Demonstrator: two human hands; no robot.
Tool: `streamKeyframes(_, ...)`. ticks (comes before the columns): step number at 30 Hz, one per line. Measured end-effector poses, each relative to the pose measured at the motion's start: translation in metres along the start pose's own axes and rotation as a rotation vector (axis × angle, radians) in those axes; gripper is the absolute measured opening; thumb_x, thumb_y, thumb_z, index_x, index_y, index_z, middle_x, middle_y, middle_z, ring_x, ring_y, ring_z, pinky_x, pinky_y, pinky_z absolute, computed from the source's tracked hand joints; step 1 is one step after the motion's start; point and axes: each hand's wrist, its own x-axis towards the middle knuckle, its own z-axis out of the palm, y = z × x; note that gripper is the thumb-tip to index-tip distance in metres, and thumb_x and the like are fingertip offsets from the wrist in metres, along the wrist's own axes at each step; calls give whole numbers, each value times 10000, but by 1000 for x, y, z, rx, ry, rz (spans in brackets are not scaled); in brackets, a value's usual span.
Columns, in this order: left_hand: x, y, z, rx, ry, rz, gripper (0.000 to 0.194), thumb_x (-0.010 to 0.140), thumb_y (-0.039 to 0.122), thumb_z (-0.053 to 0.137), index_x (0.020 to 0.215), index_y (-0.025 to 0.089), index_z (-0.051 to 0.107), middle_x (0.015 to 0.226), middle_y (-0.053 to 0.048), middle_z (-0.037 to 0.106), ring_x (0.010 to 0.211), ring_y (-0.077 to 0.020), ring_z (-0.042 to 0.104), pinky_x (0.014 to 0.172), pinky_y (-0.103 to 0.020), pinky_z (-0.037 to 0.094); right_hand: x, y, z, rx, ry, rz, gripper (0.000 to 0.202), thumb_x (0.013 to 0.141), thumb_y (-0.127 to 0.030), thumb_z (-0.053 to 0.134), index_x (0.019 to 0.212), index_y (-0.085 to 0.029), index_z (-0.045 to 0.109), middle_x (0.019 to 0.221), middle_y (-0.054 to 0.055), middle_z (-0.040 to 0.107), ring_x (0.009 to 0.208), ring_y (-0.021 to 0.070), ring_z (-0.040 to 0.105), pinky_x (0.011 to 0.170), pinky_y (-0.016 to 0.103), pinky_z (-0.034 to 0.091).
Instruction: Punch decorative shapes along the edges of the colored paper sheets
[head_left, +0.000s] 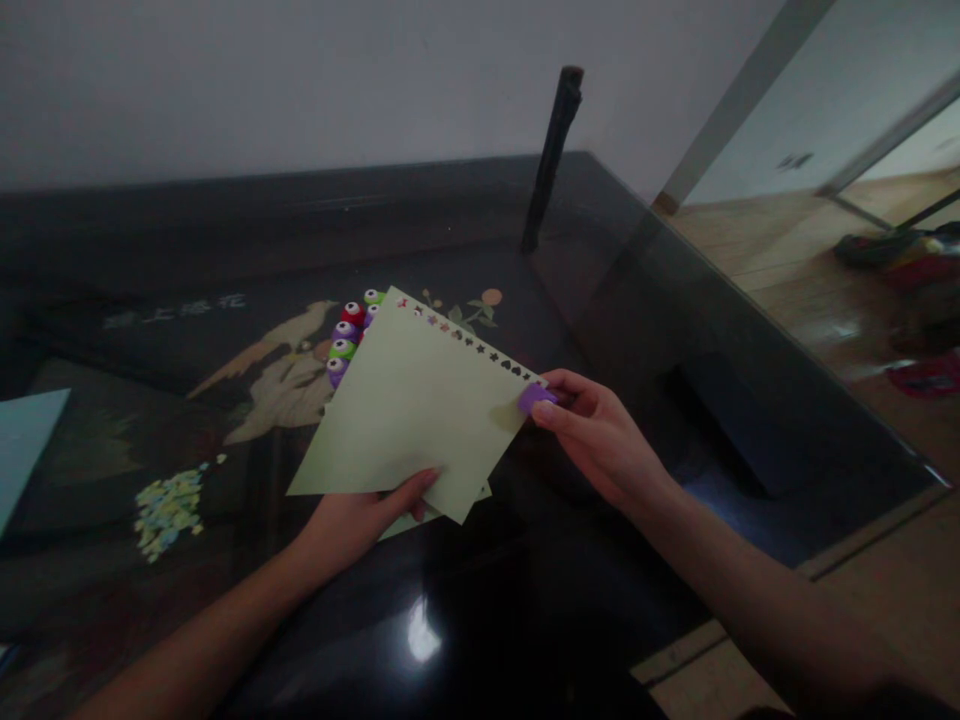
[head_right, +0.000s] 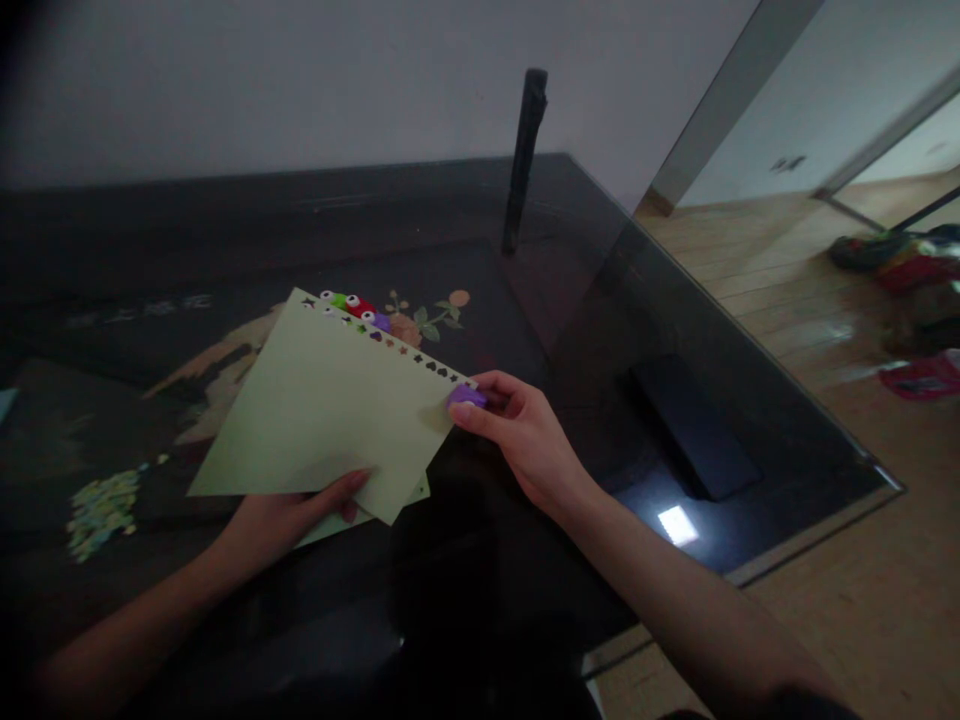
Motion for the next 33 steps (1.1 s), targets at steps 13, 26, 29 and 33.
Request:
streamKeyframes(13,1,-1,1,-2,17,7,429,763,474,503,423,226,585,576,-37,689,639,-220,659,790,-344,521,0,0,1,13,-13,1,200,620,-224,788,781,-208,672,755,-27,651,683,94,556,689,246,444)
streamKeyframes(26,1,-1,1,36,18,18,430,776,469,495,431,229,583,594,-39,696,652,-223,660,805,-363,516,0,1,1,1,-18,-2,197,625,-253,784,775,-214,661,763,-23,640,699,108,545,702,263,437)
streamKeyframes(29,1,0,1,18,10,29,420,781,455,492,437,231,581,598,-34,700,645,-215,658,779,-347,524,1,2,0,-5,-33,-10,196,631,-254,781,782,-216,662,766,-23,638,707,109,547,709,263,436)
streamKeyframes(33,0,2,0,19,11,28,413,775,457,497,436,236,581,598,-27,698,658,-212,659,810,-336,516,2,3,-1,0,-50,-27,202,632,-243,785,791,-216,663,771,-27,639,714,104,553,719,258,434)
